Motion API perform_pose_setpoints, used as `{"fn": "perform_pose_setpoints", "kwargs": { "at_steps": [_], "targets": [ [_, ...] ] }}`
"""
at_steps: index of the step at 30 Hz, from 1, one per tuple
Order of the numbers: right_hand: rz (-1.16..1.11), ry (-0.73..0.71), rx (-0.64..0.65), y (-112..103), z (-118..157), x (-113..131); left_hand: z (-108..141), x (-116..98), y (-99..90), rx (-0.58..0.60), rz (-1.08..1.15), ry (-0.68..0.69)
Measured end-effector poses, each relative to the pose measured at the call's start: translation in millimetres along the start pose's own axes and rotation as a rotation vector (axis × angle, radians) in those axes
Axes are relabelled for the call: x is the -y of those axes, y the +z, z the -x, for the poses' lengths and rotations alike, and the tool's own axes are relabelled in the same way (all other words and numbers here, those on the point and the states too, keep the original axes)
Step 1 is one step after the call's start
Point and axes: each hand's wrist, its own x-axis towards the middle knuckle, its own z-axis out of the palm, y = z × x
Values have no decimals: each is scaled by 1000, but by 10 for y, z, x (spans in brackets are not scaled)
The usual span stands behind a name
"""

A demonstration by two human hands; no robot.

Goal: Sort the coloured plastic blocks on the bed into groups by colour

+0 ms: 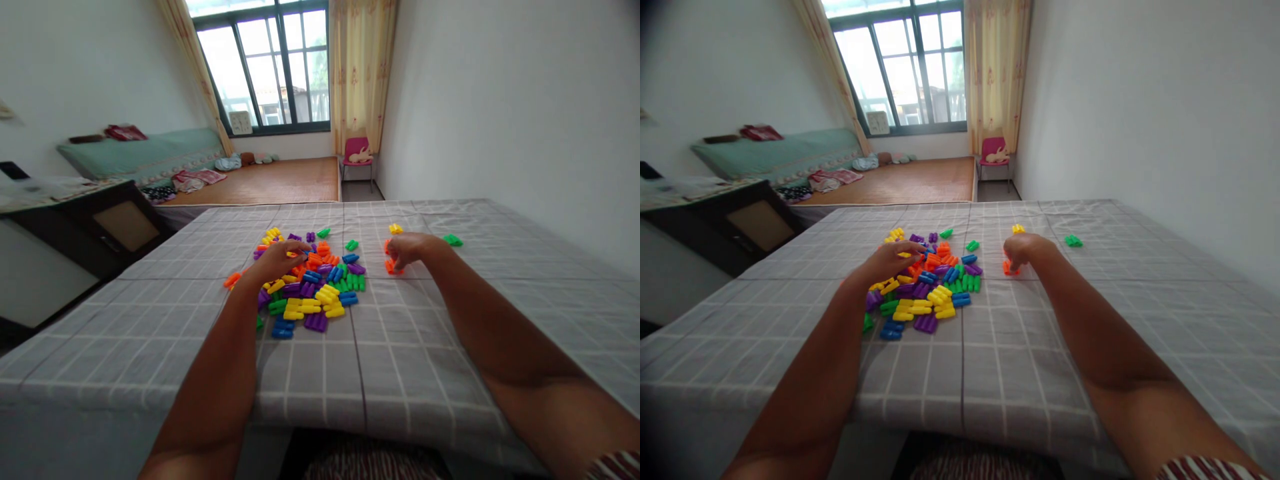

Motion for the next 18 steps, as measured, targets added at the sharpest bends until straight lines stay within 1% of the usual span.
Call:
{"fn": "perform_pose_setpoints", "kwargs": {
  "at_steps": [3,7,9,10,12,14,15,17,18],
  "targets": [
    [56,-10,-39,22,-24,43,0,6,1,0,-2,-2],
    [72,-26,-51,40,-42,178,12,-43,-13,1,8,-11],
    [37,-48,-63,8,-4,173,18,-77,-28,7,14,-13],
    [8,-57,-89,-21,35,124,19,-89,-37,10,15,-14],
    [-61,-57,-184,-91,151,-80,17,-99,-48,20,13,-12],
    [-124,-17,-292,-145,293,-392,11,-92,-49,24,15,-7],
    [-149,26,-317,-156,357,-561,6,-85,-44,26,16,-6],
    [-196,123,-312,-135,441,-867,-3,-70,-28,28,15,-11],
    [-212,160,-304,-108,453,-982,-8,-65,-19,30,11,-15]
  ]
}}
